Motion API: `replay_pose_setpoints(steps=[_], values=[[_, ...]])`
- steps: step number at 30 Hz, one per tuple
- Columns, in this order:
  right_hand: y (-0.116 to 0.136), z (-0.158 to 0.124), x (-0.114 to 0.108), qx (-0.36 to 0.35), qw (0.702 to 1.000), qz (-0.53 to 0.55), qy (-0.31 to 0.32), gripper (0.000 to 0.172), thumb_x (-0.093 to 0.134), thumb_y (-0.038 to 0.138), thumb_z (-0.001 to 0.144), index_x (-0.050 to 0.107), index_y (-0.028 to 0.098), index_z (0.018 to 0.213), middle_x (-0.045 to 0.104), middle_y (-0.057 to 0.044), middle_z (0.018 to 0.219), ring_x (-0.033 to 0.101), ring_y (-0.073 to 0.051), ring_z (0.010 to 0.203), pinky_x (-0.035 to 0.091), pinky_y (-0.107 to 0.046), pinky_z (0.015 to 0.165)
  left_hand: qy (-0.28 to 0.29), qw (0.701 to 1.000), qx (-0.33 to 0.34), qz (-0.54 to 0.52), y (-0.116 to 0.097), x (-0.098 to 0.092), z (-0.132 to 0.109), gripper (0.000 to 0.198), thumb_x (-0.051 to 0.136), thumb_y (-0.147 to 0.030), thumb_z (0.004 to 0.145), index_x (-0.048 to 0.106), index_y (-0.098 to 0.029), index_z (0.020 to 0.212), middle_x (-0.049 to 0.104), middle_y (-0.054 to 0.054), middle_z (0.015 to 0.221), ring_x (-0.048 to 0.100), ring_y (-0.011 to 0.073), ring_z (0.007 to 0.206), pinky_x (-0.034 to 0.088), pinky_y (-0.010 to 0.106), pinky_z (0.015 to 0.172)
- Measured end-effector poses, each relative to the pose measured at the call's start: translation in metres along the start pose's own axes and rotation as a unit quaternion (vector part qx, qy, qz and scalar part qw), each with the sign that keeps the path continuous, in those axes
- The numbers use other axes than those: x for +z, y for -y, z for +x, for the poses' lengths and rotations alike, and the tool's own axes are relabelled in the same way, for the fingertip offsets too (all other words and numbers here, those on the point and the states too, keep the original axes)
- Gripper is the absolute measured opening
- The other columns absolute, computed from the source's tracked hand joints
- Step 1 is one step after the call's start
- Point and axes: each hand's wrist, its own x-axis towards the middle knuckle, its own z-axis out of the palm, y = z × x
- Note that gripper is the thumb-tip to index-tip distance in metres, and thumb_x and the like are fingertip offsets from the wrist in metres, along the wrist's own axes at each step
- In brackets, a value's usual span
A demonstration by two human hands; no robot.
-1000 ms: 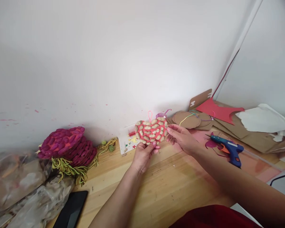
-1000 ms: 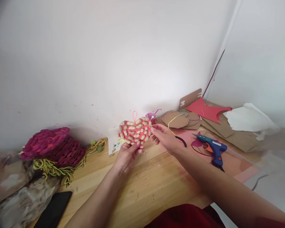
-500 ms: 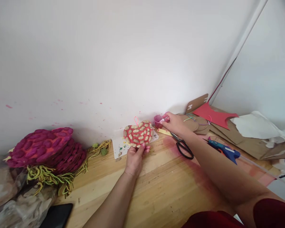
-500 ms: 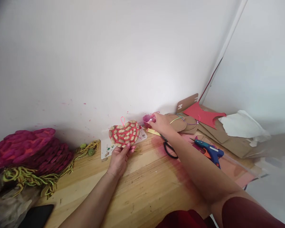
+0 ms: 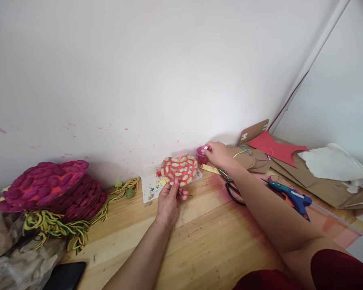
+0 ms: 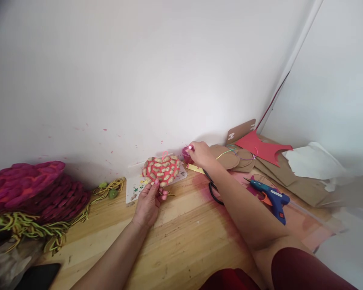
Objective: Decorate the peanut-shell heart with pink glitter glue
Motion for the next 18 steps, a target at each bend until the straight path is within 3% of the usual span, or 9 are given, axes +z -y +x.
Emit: replay_pose_setpoints(steps=[5, 11, 18], values=[[-0.0041, 0.0001, -0.0031, -0.011, 1.0, -0.025, 0.0, 0.028, 0.054, 0.032, 0.099, 0.076, 0.016, 0.104, 0.078, -0.015, 0.102, 0.066, -0.026, 0.098, 0.039, -0.032, 0.079, 0.018, 0.999, 0.0, 0.027, -0.0008, -0.0012, -0.0034, 0.056, 0.093, -0.053, 0.058, 0.058, -0.016, 0.082, 0.065, -0.002, 0.062, 0.062, 0.0103, 0.051, 0.047, 0.018, 0.046], [-0.0011, -0.0001, -0.0024, -0.006, 1.0, -0.01, -0.01, 0.031, 0.054, 0.037, 0.099, 0.077, 0.018, 0.105, 0.078, -0.011, 0.097, 0.066, -0.023, 0.088, 0.04, -0.031, 0.074, 0.021, 0.999, 0.0, 0.04, 0.0003, -0.0034, -0.0028, 0.051, 0.092, -0.05, 0.062, 0.06, -0.015, 0.081, 0.07, 0.002, 0.068, 0.058, 0.008, 0.05, 0.04, 0.017, 0.043], [0.0002, -0.0001, 0.0014, -0.011, 1.0, 0.0, -0.029, 0.031, 0.053, 0.035, 0.099, 0.077, 0.019, 0.109, 0.079, -0.01, 0.106, 0.063, -0.027, 0.102, 0.042, -0.034, 0.084, 0.015, 0.998, 0.017, 0.057, 0.0017, -0.0031, -0.0025, 0.05, 0.092, -0.049, 0.062, 0.059, -0.014, 0.077, 0.073, 0.004, 0.072, 0.047, 0.0032, 0.043, 0.029, 0.015, 0.038]])
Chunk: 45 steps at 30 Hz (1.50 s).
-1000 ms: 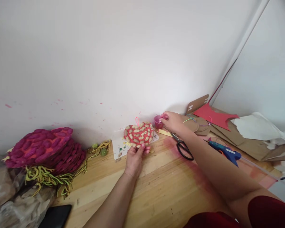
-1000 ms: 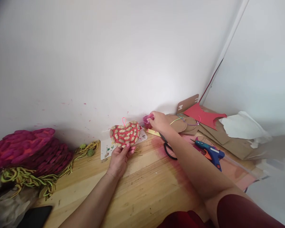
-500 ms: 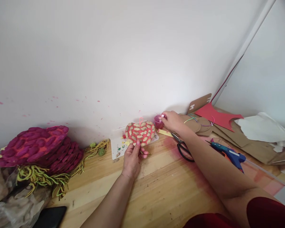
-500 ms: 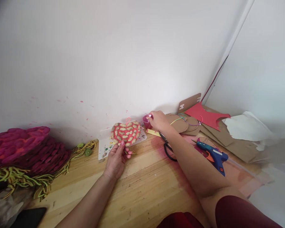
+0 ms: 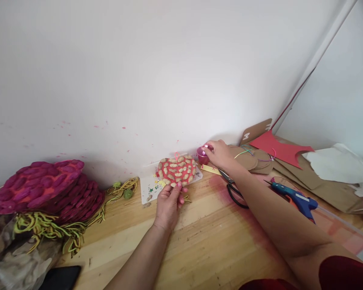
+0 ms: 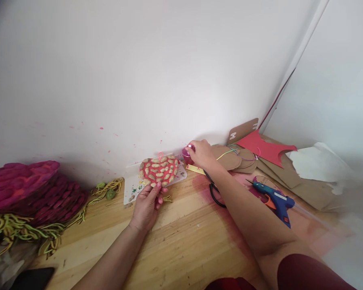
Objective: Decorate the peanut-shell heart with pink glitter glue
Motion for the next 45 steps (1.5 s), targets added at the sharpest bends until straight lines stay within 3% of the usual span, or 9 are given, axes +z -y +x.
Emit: replay_pose_setpoints(steps=[10, 18, 23, 27, 31, 34, 38, 41, 45], values=[[0.001, 0.001, 0.005, 0.002, 1.0, 0.003, 0.014, 0.032, 0.053, 0.036, 0.098, 0.079, 0.019, 0.106, 0.079, -0.011, 0.101, 0.062, -0.029, 0.101, 0.041, -0.035, 0.082, 0.006, 1.0, 0.016, 0.018, 0.002, 0.002, 0.0, 0.046, 0.09, -0.051, 0.064, 0.064, -0.013, 0.069, 0.076, 0.006, 0.075, 0.038, 0.001, 0.039, 0.024, 0.016, 0.036], [0.002, 0.002, 0.009, 0.006, 1.0, -0.024, 0.009, 0.034, 0.051, 0.038, 0.098, 0.079, 0.019, 0.105, 0.079, -0.012, 0.103, 0.06, -0.031, 0.105, 0.039, -0.038, 0.088, 0.002, 1.0, 0.006, -0.007, 0.002, 0.001, 0.0, 0.048, 0.091, -0.053, 0.061, 0.07, -0.013, 0.075, 0.077, 0.008, 0.081, 0.046, 0.0035, 0.046, 0.035, 0.017, 0.043], [0.0, 0.003, 0.013, 0.016, 0.999, -0.031, 0.005, 0.034, 0.051, 0.039, 0.098, 0.078, 0.02, 0.108, 0.078, -0.011, 0.107, 0.059, -0.033, 0.109, 0.038, -0.039, 0.089, -0.01, 0.998, 0.0, -0.06, 0.003, 0.0, 0.001, 0.052, 0.089, -0.06, 0.062, 0.061, -0.016, 0.07, 0.059, -0.003, 0.058, 0.048, 0.0067, 0.047, 0.035, 0.019, 0.043], [0.0, 0.002, 0.014, 0.014, 1.0, -0.025, -0.001, 0.033, 0.052, 0.039, 0.097, 0.077, 0.02, 0.107, 0.078, -0.011, 0.106, 0.058, -0.034, 0.11, 0.038, -0.04, 0.088, -0.019, 0.994, 0.002, -0.105, 0.004, 0.0, 0.003, 0.054, 0.088, -0.061, 0.062, 0.057, -0.018, 0.073, 0.057, -0.005, 0.061, 0.048, 0.0069, 0.047, 0.036, 0.019, 0.042], [0.001, 0.001, 0.014, 0.014, 1.0, -0.018, -0.007, 0.031, 0.053, 0.038, 0.097, 0.077, 0.02, 0.104, 0.079, -0.011, 0.101, 0.058, -0.034, 0.109, 0.038, -0.04, 0.087, 0.006, 0.994, -0.013, -0.108, 0.002, -0.001, 0.004, 0.05, 0.094, -0.052, 0.06, 0.062, -0.016, 0.074, 0.063, -0.002, 0.064, 0.057, 0.0086, 0.053, 0.046, 0.02, 0.048], [0.002, 0.0, 0.013, 0.008, 1.0, -0.017, -0.013, 0.031, 0.053, 0.038, 0.097, 0.077, 0.02, 0.104, 0.079, -0.011, 0.1, 0.059, -0.033, 0.107, 0.038, -0.04, 0.087, -0.014, 0.992, -0.028, -0.12, 0.0, -0.001, 0.004, 0.051, 0.099, -0.044, 0.051, 0.066, -0.014, 0.076, 0.07, 0.001, 0.072, 0.068, 0.0127, 0.063, 0.056, 0.023, 0.059], [0.002, 0.001, 0.014, 0.012, 1.0, -0.022, -0.01, 0.031, 0.054, 0.038, 0.096, 0.078, 0.019, 0.103, 0.079, -0.012, 0.101, 0.059, -0.034, 0.109, 0.038, -0.04, 0.086, -0.036, 0.99, -0.039, -0.133, -0.001, 0.001, 0.004, 0.051, 0.102, -0.035, 0.044, 0.07, -0.013, 0.076, 0.073, 0.002, 0.076, 0.073, 0.0161, 0.071, 0.06, 0.024, 0.064], [0.002, 0.001, 0.015, 0.007, 1.0, -0.015, -0.017, 0.032, 0.053, 0.039, 0.097, 0.078, 0.019, 0.102, 0.079, -0.011, 0.1, 0.06, -0.033, 0.109, 0.038, -0.04, 0.088, -0.029, 0.99, -0.039, -0.134, -0.002, 0.001, 0.004, 0.049, 0.102, -0.033, 0.045, 0.072, -0.013, 0.079, 0.074, 0.003, 0.079, 0.075, 0.017, 0.074, 0.059, 0.021, 0.059], [0.001, 0.001, 0.015, 0.005, 1.0, -0.015, -0.013, 0.031, 0.053, 0.039, 0.097, 0.078, 0.021, 0.102, 0.079, -0.01, 0.103, 0.059, -0.033, 0.111, 0.038, -0.04, 0.089, -0.017, 0.99, -0.042, -0.132, -0.003, 0.0, 0.003, 0.047, 0.101, -0.032, 0.049, 0.074, -0.013, 0.082, 0.075, 0.003, 0.082, 0.076, 0.0176, 0.076, 0.048, 0.015, 0.045]])
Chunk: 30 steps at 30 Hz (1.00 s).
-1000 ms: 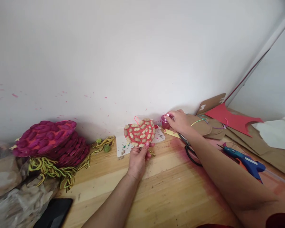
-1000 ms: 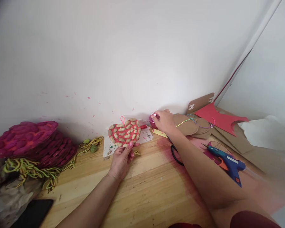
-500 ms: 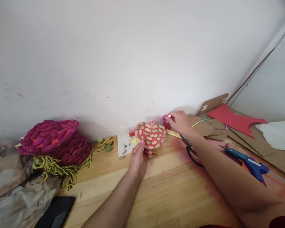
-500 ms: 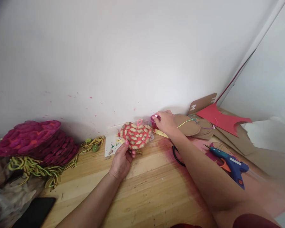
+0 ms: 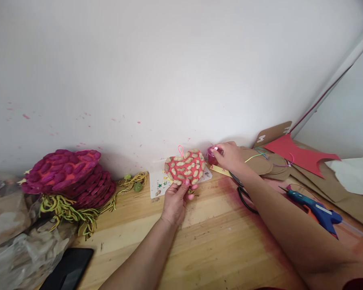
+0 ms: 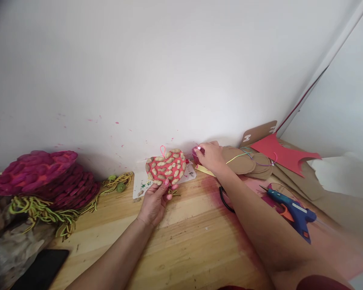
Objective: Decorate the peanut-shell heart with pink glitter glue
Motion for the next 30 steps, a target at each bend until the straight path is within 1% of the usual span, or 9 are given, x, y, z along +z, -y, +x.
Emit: replay_pose_setpoints(steps=[2, 6, 9, 12, 15, 20, 24, 27, 30], values=[[0.0001, 0.0001, -0.0012, 0.003, 1.0, -0.004, 0.005, 0.032, 0.053, 0.04, 0.097, 0.078, 0.021, 0.102, 0.079, -0.01, 0.103, 0.059, -0.034, 0.111, 0.038, -0.04, 0.087, -0.004, 1.0, 0.001, 0.001, 0.0001, -0.0002, -0.0003, 0.048, 0.102, -0.032, 0.047, 0.074, -0.012, 0.081, 0.074, 0.003, 0.081, 0.075, 0.0173, 0.075, 0.05, 0.015, 0.047], [0.0014, 0.0008, -0.0055, 0.007, 1.0, 0.0, 0.007, 0.034, 0.051, 0.04, 0.098, 0.078, 0.02, 0.1, 0.078, -0.011, 0.101, 0.06, -0.033, 0.109, 0.038, -0.039, 0.088, -0.014, 1.0, 0.006, 0.008, 0.0013, -0.0002, 0.0001, 0.049, 0.102, -0.033, 0.045, 0.074, -0.011, 0.077, 0.073, 0.003, 0.075, 0.075, 0.0159, 0.072, 0.057, 0.018, 0.057], [0.0032, 0.0002, -0.0075, 0.009, 1.0, -0.004, 0.023, 0.035, 0.051, 0.04, 0.098, 0.078, 0.019, 0.098, 0.078, -0.012, 0.099, 0.06, -0.032, 0.106, 0.039, -0.039, 0.087, -0.018, 1.0, 0.008, 0.013, 0.0018, 0.0, 0.0005, 0.05, 0.102, -0.034, 0.043, 0.073, -0.012, 0.078, 0.073, 0.002, 0.074, 0.073, 0.0145, 0.068, 0.059, 0.019, 0.058], [0.0046, -0.0013, -0.0073, 0.007, 1.0, -0.004, 0.019, 0.033, 0.05, 0.038, 0.098, 0.078, 0.02, 0.102, 0.078, -0.012, 0.1, 0.06, -0.032, 0.108, 0.038, -0.038, 0.087, -0.022, 1.0, 0.011, 0.013, 0.0023, 0.0, 0.001, 0.05, 0.102, -0.034, 0.043, 0.072, -0.012, 0.077, 0.072, 0.0, 0.072, 0.072, 0.0129, 0.065, 0.059, 0.019, 0.058], [0.0037, -0.0016, -0.0066, 0.004, 1.0, -0.002, 0.021, 0.033, 0.05, 0.037, 0.098, 0.078, 0.021, 0.1, 0.078, -0.011, 0.099, 0.06, -0.032, 0.108, 0.038, -0.038, 0.086, -0.022, 0.999, 0.016, 0.018, 0.0032, -0.0007, 0.0019, 0.049, 0.102, -0.034, 0.045, 0.071, -0.012, 0.077, 0.071, 0.0, 0.071, 0.071, 0.0118, 0.063, 0.059, 0.018, 0.057], [-0.0023, 0.0013, -0.0067, 0.022, 0.999, 0.024, -0.042, 0.031, 0.051, 0.038, 0.097, 0.077, 0.021, 0.1, 0.078, -0.011, 0.099, 0.06, -0.031, 0.108, 0.039, -0.037, 0.084, -0.02, 0.999, 0.019, 0.025, 0.0038, -0.0017, 0.0034, 0.049, 0.102, -0.034, 0.046, 0.07, -0.012, 0.077, 0.07, 0.0, 0.07, 0.068, 0.0103, 0.059, 0.057, 0.017, 0.054], [-0.0051, 0.0023, -0.0068, 0.032, 0.998, 0.027, -0.041, 0.032, 0.052, 0.041, 0.096, 0.077, 0.02, 0.098, 0.077, -0.011, 0.093, 0.062, -0.031, 0.1, 0.039, -0.037, 0.08, -0.022, 0.999, 0.024, 0.035, 0.0042, -0.0021, 0.0038, 0.05, 0.101, -0.035, 0.047, 0.069, -0.012, 0.077, 0.071, 0.0, 0.07, 0.068, 0.0106, 0.059, 0.056, 0.018, 0.054], [-0.0047, 0.0021, -0.0073, 0.033, 0.996, 0.041, -0.066, 0.033, 0.051, 0.043, 0.096, 0.076, 0.021, 0.098, 0.077, -0.01, 0.094, 0.063, -0.029, 0.095, 0.039, -0.037, 0.079, -0.023, 0.998, 0.03, 0.048, 0.0048, -0.0025, 0.0038, 0.052, 0.101, -0.038, 0.046, 0.069, -0.012, 0.078, 0.071, 0.0, 0.07, 0.068, 0.0111, 0.059, 0.056, 0.018, 0.054], [-0.0049, 0.0024, -0.0083, 0.042, 0.998, 0.022, -0.048, 0.032, 0.053, 0.043, 0.094, 0.077, 0.021, 0.094, 0.077, -0.01, 0.09, 0.063, -0.029, 0.092, 0.037, -0.037, 0.079, -0.025, 0.997, 0.036, 0.061, 0.0043, -0.0021, 0.003, 0.054, 0.1, -0.041, 0.046, 0.068, -0.012, 0.078, 0.071, 0.0, 0.067, 0.067, 0.0113, 0.057, 0.055, 0.019, 0.053]])
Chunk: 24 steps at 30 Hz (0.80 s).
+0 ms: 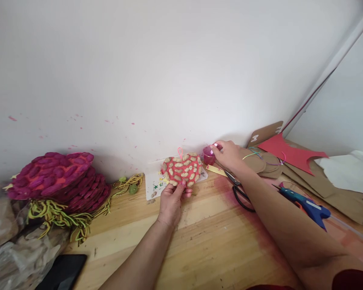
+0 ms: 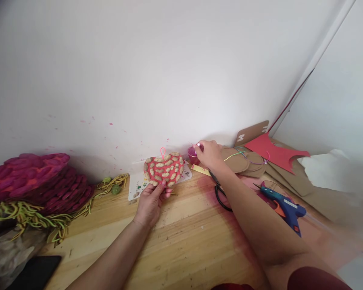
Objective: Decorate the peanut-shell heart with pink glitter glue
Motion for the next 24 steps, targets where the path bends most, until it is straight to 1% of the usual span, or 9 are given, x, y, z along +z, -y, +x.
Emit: replay_pose_setpoints(steps=[2, 4, 7, 10, 13, 16, 18, 21, 24], values=[[-0.002, 0.001, -0.001, 0.006, 1.0, 0.001, -0.009, 0.032, 0.053, 0.043, 0.094, 0.076, 0.021, 0.091, 0.077, -0.01, 0.088, 0.064, -0.028, 0.091, 0.037, -0.037, 0.079, -0.002, 1.0, 0.0, 0.01, -0.001, 0.001, -0.001, 0.055, 0.1, -0.043, 0.046, 0.068, -0.012, 0.079, 0.07, 0.001, 0.065, 0.067, 0.0114, 0.056, 0.055, 0.019, 0.053], [-0.004, 0.002, -0.003, 0.011, 0.998, 0.038, -0.047, 0.033, 0.053, 0.045, 0.094, 0.075, 0.02, 0.089, 0.076, -0.009, 0.086, 0.064, -0.026, 0.086, 0.038, -0.036, 0.078, -0.003, 1.0, 0.0, 0.019, -0.002, 0.002, -0.002, 0.057, 0.1, -0.044, 0.045, 0.068, -0.012, 0.08, 0.07, 0.001, 0.064, 0.066, 0.0116, 0.056, 0.054, 0.02, 0.053], [-0.007, 0.004, -0.007, 0.02, 0.985, 0.135, -0.107, 0.037, 0.051, 0.049, 0.094, 0.073, 0.019, 0.086, 0.073, -0.007, 0.081, 0.061, -0.022, 0.075, 0.039, -0.034, 0.073, -0.004, 0.999, 0.002, 0.032, -0.002, 0.003, -0.003, 0.057, 0.099, -0.045, 0.045, 0.068, -0.013, 0.079, 0.071, 0.002, 0.065, 0.067, 0.0121, 0.055, 0.054, 0.02, 0.052], [-0.002, 0.005, -0.013, 0.018, 0.958, 0.251, -0.139, 0.039, 0.053, 0.053, 0.092, 0.072, 0.02, 0.085, 0.067, -0.003, 0.073, 0.058, -0.019, 0.07, 0.039, -0.031, 0.068, -0.002, 0.999, 0.0, 0.044, -0.002, 0.002, -0.004, 0.056, 0.098, -0.045, 0.048, 0.067, -0.013, 0.08, 0.07, 0.002, 0.065, 0.068, 0.013, 0.056, 0.054, 0.021, 0.051], [0.012, 0.002, -0.019, -0.001, 0.929, 0.353, -0.112, 0.038, 0.055, 0.053, 0.091, 0.072, 0.02, 0.085, 0.061, -0.001, 0.068, 0.056, -0.017, 0.067, 0.041, -0.029, 0.065, -0.002, 0.999, -0.003, 0.042, -0.003, 0.002, -0.004, 0.056, 0.099, -0.044, 0.047, 0.066, -0.013, 0.08, 0.071, 0.002, 0.066, 0.068, 0.0132, 0.056, 0.055, 0.021, 0.052], [0.026, -0.005, -0.025, -0.022, 0.915, 0.397, -0.072, 0.038, 0.058, 0.054, 0.09, 0.073, 0.02, 0.086, 0.061, 0.0, 0.068, 0.054, -0.015, 0.064, 0.041, -0.028, 0.062, -0.003, 0.999, -0.003, 0.038, -0.004, 0.002, -0.005, 0.057, 0.099, -0.045, 0.046, 0.067, -0.013, 0.081, 0.071, 0.002, 0.067, 0.068, 0.013, 0.056, 0.055, 0.021, 0.052], [0.033, -0.01, -0.027, -0.049, 0.916, 0.394, -0.065, 0.037, 0.059, 0.054, 0.091, 0.073, 0.02, 0.087, 0.062, -0.001, 0.071, 0.055, -0.015, 0.065, 0.041, -0.028, 0.062, -0.003, 0.999, 0.0, 0.038, -0.004, 0.002, -0.005, 0.058, 0.099, -0.045, 0.046, 0.067, -0.013, 0.081, 0.071, 0.002, 0.067, 0.068, 0.013, 0.056, 0.055, 0.021, 0.052], [0.037, -0.015, -0.028, -0.086, 0.923, 0.367, -0.073, 0.035, 0.057, 0.05, 0.094, 0.073, 0.02, 0.088, 0.067, -0.002, 0.077, 0.058, -0.016, 0.07, 0.043, -0.028, 0.065, -0.004, 0.999, 0.006, 0.038, -0.002, 0.002, -0.004, 0.058, 0.099, -0.046, 0.046, 0.068, -0.012, 0.081, 0.071, 0.002, 0.067, 0.068, 0.0129, 0.056, 0.055, 0.021, 0.052], [0.04, -0.018, -0.027, -0.099, 0.929, 0.349, -0.078, 0.033, 0.056, 0.047, 0.095, 0.073, 0.02, 0.089, 0.07, -0.003, 0.08, 0.06, -0.016, 0.073, 0.044, -0.029, 0.069, 0.0, 0.999, 0.01, 0.043, -0.001, 0.001, -0.004, 0.057, 0.098, -0.046, 0.048, 0.068, -0.012, 0.083, 0.072, 0.003, 0.067, 0.068, 0.0127, 0.056, 0.055, 0.02, 0.052]])
